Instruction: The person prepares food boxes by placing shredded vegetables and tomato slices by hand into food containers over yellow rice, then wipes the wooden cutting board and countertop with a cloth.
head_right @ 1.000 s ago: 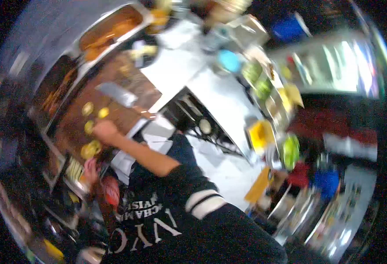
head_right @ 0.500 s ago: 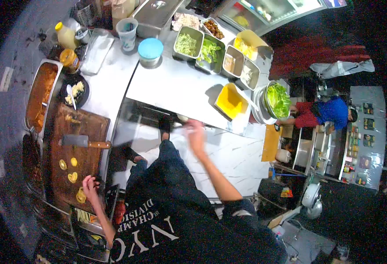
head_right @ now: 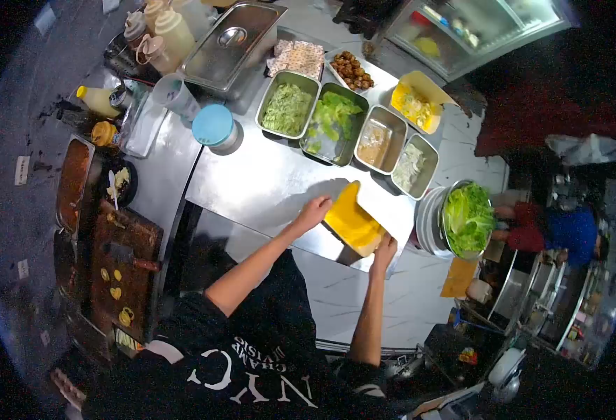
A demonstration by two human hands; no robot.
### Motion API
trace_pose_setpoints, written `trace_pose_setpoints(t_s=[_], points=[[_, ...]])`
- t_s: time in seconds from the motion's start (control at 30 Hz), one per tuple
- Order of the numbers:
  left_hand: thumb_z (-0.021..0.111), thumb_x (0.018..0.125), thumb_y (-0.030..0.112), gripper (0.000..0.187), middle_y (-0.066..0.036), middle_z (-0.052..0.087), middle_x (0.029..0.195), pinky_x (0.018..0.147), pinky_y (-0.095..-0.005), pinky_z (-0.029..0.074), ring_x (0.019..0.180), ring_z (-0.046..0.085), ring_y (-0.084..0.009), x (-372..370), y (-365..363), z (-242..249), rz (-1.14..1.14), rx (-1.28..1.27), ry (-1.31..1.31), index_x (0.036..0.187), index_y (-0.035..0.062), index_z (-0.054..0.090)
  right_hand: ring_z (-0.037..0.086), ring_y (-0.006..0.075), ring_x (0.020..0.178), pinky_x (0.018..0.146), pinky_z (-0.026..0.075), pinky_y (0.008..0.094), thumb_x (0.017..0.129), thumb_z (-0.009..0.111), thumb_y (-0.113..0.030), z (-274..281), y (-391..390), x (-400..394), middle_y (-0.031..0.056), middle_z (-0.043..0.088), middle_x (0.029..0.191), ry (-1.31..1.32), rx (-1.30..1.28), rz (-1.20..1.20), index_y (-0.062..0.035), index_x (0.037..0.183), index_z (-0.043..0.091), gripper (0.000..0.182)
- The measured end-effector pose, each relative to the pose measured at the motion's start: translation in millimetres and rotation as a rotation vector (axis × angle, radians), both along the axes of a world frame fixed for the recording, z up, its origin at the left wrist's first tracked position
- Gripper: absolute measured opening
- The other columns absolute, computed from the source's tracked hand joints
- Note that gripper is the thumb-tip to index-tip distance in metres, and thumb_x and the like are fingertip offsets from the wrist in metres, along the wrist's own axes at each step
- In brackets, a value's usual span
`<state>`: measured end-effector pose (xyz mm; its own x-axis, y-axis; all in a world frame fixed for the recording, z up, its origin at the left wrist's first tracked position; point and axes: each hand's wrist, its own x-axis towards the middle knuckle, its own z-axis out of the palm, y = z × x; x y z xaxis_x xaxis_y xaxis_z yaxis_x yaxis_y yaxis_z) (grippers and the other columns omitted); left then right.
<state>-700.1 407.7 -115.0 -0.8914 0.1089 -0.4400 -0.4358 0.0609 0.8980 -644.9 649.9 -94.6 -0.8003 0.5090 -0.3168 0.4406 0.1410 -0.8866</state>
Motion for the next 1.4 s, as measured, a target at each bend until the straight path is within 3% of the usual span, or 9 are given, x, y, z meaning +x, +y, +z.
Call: trace_pose_setpoints(t_s=[0.1, 0.47, 0.6, 0.73, 0.9, 0.93, 1.1, 1.23, 1.4], points=[[0.057, 0.093, 0.017, 0.039, -0.021, 0.059, 0.120, 0.102, -0.0385, 0.041, 0.117, 0.054, -0.0341, 25.7, -47.1, 15.6, 0.007, -0.293, 0.307, 0.126, -0.0047, 0.054, 0.058, 0.0163, 0.097, 0.077, 0.051, 0.0307, 0.099, 0.051, -0.024, 28.5, -72.3, -3.4, 0.0082, 0.062, 0.110, -0.023, -0.080, 0.100, -0.0002, 0.127, 0.054, 0.037], [0.056, 0.094, 0.012, 0.036, -0.017, 0.064, 0.113, 0.086, -0.0353, 0.050, 0.101, 0.063, -0.0268, 105.3, -247.3, 21.5, 0.464, -0.159, -0.096, 0.128, -0.0007, 0.052, 0.062, 0.0173, 0.086, 0.074, 0.050, 0.0278, 0.087, 0.067, -0.013, 112.2, -244.5, -186.7, 0.0078, 0.065, 0.102, 0.439, 0.013, 0.640, -0.0028, 0.113, 0.062, 0.029], [0.055, 0.095, 0.012, 0.022, -0.017, 0.067, 0.097, 0.075, -0.0372, 0.052, 0.088, 0.067, -0.0286, 95.9, -251.7, 25.0, 0.434, -0.366, 0.048, 0.113, -0.0006, 0.055, 0.064, 0.0403, 0.094, 0.082, 0.053, 0.0471, 0.072, 0.078, -0.020, 60.1, -309.7, -273.4, 0.0234, 0.063, 0.110, 0.333, 0.799, 1.190, -0.0054, 0.114, 0.063, 0.047], [0.055, 0.093, 0.012, 0.022, -0.020, 0.064, 0.097, 0.079, -0.0382, 0.050, 0.092, 0.066, -0.0315, 93.7, -240.6, 1.4, 0.473, -0.097, 0.017, 0.111, 0.0011, 0.054, 0.065, 0.0381, 0.097, 0.084, 0.053, 0.0479, 0.068, 0.081, -0.022, 46.8, -346.5, -277.1, 0.0228, 0.063, 0.099, 0.081, 1.054, 1.154, -0.0036, 0.114, 0.058, 0.054], [0.054, 0.096, 0.020, 0.030, -0.012, 0.061, 0.102, 0.077, -0.0375, 0.052, 0.092, 0.065, -0.0251, 72.0, -233.9, 23.4, 0.216, -0.106, -0.045, 0.120, 0.0020, 0.050, 0.066, 0.0379, 0.086, 0.075, 0.052, 0.0466, 0.069, 0.079, -0.016, 31.8, -331.0, -280.2, 0.0207, 0.067, 0.086, 0.253, 0.947, 1.100, -0.0081, 0.100, 0.068, 0.034], [0.060, 0.090, 0.020, 0.035, -0.021, 0.060, 0.110, 0.094, -0.0437, 0.045, 0.109, 0.058, -0.0372, 70.5, -233.0, 17.2, 0.274, 0.058, -0.041, 0.117, 0.0003, 0.053, 0.067, 0.0377, 0.085, 0.074, 0.052, 0.0461, 0.069, 0.078, -0.015, 32.4, -328.0, -288.0, 0.0211, 0.067, 0.086, 0.249, 0.939, 1.067, -0.0085, 0.097, 0.069, 0.030], [0.065, 0.084, 0.014, 0.049, -0.019, 0.050, 0.133, 0.106, -0.0425, 0.038, 0.125, 0.047, -0.0384, 31.0, -255.1, 69.2, 0.310, -0.225, 0.373, 0.129, 0.0039, 0.049, 0.067, 0.0350, 0.071, 0.067, 0.052, 0.0412, 0.069, 0.077, -0.015, 28.1, -310.2, -307.4, 0.0183, 0.066, 0.072, 0.017, 0.650, 0.946, -0.0110, 0.090, 0.075, 0.022], [0.062, 0.089, 0.010, 0.046, -0.017, 0.047, 0.138, 0.108, -0.0420, 0.037, 0.129, 0.044, -0.0328, -5.8, -252.8, 50.8, 0.026, -0.171, 0.466, 0.133, 0.0072, 0.048, 0.067, 0.0175, 0.062, 0.058, 0.052, 0.0333, 0.074, 0.075, -0.011, 34.4, -291.7, -304.6, 0.0096, 0.066, 0.066, -0.016, 0.483, 0.834, -0.0085, 0.093, 0.074, 0.019], [0.059, 0.089, 0.011, 0.022, -0.017, 0.061, 0.100, 0.087, -0.0416, 0.047, 0.100, 0.059, -0.0351, -33.6, -240.9, 40.9, 0.133, -0.192, 0.411, 0.109, 0.0030, 0.060, 0.061, 0.0072, 0.061, 0.056, 0.049, 0.0213, 0.082, 0.068, -0.005, 171.1, -317.7, -236.2, -0.0008, 0.065, 0.070, 0.154, 0.095, 0.717, -0.0024, 0.100, 0.068, 0.018]])
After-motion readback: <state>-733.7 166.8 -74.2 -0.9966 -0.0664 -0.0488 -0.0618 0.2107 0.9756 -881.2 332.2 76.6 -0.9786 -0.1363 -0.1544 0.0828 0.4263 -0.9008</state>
